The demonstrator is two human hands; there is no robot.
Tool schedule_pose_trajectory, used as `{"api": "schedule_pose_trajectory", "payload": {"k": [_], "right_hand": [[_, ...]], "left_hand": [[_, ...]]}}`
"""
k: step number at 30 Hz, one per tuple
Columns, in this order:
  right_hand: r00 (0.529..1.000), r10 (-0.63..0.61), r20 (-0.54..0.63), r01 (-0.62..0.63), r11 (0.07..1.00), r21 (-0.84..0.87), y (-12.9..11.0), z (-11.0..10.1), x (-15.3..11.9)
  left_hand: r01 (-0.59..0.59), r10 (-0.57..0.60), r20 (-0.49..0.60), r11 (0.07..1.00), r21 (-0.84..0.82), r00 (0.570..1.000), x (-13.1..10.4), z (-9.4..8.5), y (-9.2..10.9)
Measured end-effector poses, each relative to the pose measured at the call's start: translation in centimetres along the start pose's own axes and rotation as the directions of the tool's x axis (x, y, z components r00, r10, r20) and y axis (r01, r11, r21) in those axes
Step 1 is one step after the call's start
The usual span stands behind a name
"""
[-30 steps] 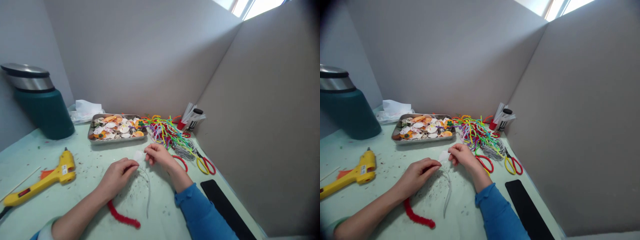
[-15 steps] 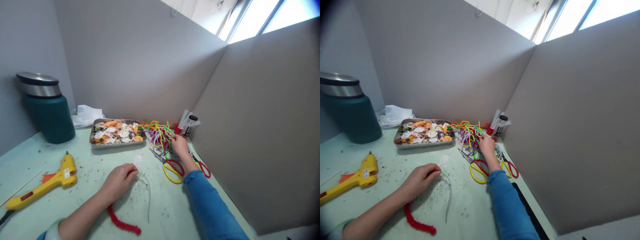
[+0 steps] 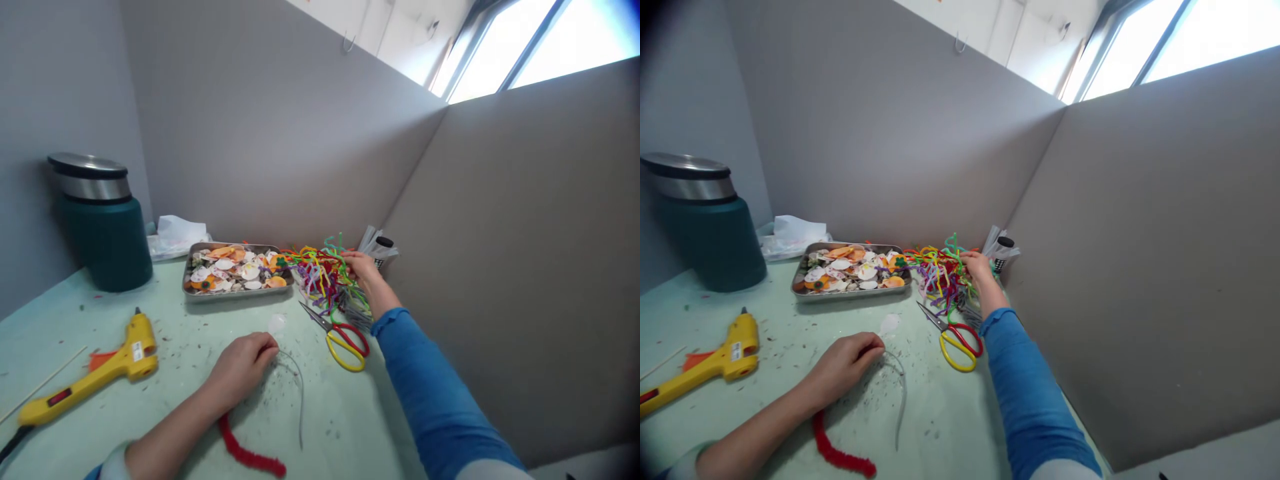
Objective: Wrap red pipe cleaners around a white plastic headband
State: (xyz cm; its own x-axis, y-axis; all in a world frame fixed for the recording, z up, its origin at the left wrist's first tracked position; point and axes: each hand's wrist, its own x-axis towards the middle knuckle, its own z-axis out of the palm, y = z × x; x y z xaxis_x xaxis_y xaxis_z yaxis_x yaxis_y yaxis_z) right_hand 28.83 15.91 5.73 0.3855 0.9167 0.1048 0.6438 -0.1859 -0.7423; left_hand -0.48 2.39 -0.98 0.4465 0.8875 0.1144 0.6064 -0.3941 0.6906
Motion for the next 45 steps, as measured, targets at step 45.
{"api": "schedule_pose_trajectory", "payload": {"k": [45], "right_hand": [[0.899,-0.429,0.091,0.434,0.899,-0.057,1.1,-2.0,-3.1]], "left_hand": [[-0.173,0.168,0.048,0.973,0.152,0.985,-0.4,0.7,-0.2]]}}
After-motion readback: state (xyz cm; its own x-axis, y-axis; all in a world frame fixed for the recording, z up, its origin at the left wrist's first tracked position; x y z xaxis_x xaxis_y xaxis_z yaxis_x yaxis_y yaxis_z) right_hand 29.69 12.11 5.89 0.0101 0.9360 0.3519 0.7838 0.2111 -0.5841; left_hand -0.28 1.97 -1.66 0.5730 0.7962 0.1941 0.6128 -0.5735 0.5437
